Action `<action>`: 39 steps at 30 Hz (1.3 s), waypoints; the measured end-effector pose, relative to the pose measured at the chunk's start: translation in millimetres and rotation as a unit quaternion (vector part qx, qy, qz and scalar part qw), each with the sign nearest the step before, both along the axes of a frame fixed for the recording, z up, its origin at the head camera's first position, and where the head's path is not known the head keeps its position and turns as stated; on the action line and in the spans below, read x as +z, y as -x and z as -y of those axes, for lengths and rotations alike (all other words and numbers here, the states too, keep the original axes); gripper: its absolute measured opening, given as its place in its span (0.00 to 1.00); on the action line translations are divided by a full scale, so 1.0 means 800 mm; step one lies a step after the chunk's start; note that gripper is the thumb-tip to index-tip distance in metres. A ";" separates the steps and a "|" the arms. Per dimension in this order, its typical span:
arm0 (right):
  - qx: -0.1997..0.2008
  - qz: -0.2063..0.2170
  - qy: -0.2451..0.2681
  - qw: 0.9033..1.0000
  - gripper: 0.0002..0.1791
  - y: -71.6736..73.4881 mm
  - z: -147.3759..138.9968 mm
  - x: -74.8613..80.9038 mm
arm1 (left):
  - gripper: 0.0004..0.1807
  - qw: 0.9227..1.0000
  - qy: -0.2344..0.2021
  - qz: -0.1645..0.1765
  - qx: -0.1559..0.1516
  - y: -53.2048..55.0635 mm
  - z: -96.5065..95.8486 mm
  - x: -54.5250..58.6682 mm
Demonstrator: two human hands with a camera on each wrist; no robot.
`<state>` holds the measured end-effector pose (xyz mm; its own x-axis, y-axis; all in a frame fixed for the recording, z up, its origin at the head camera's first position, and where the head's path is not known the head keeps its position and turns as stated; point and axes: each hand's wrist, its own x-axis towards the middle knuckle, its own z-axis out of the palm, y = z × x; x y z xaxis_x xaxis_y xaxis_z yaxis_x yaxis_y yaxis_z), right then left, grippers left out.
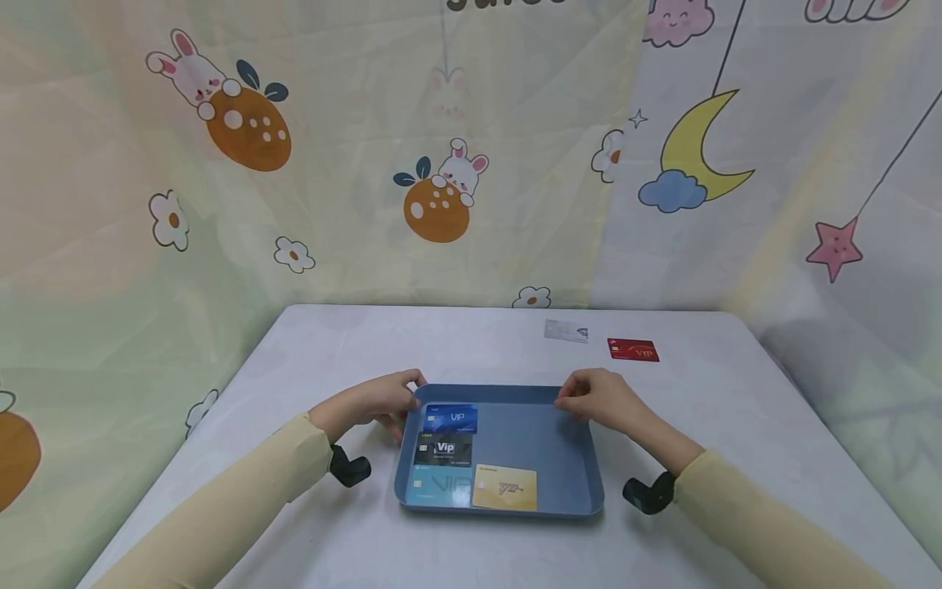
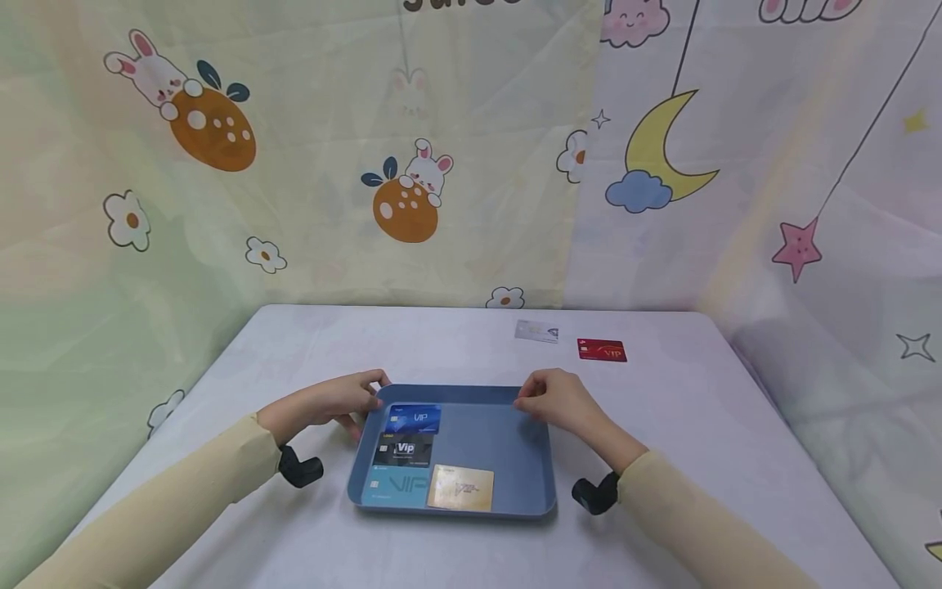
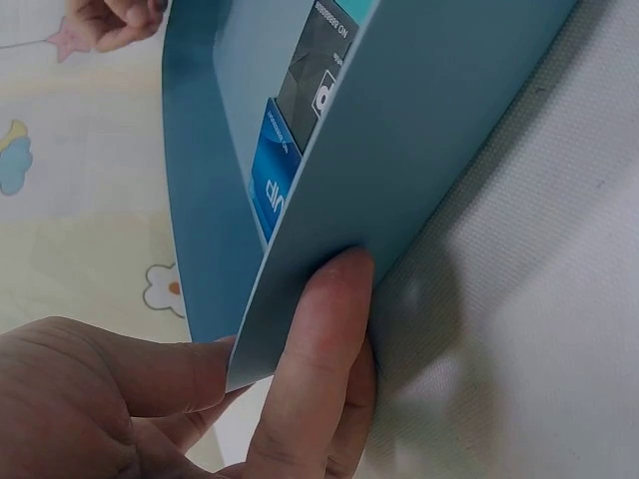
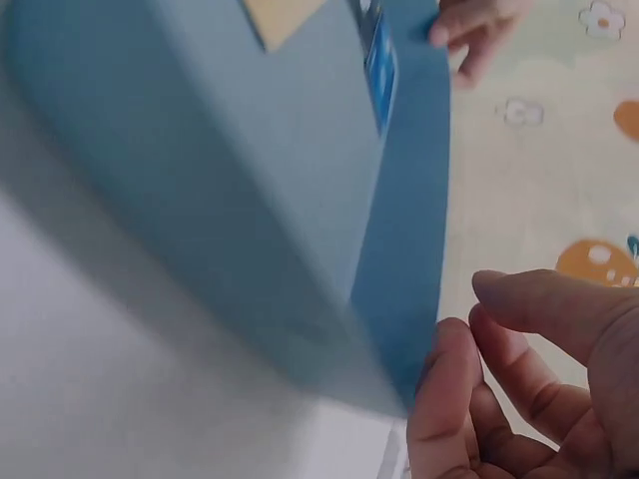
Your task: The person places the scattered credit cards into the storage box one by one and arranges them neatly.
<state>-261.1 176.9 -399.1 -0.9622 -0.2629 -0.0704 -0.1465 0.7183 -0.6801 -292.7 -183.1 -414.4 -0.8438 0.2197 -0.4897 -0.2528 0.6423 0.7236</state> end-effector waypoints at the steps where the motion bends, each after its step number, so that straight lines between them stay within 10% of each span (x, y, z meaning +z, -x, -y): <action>1: -0.005 -0.001 -0.004 1.000 0.09 0.002 -0.004 0.000 | 0.16 1.000 0.001 0.000 0.000 0.000 0.000 0.000; 39: -0.158 0.049 -0.051 0.985 0.28 0.066 -0.117 -0.031 | 0.17 1.000 0.014 0.004 0.000 -0.001 0.000 0.003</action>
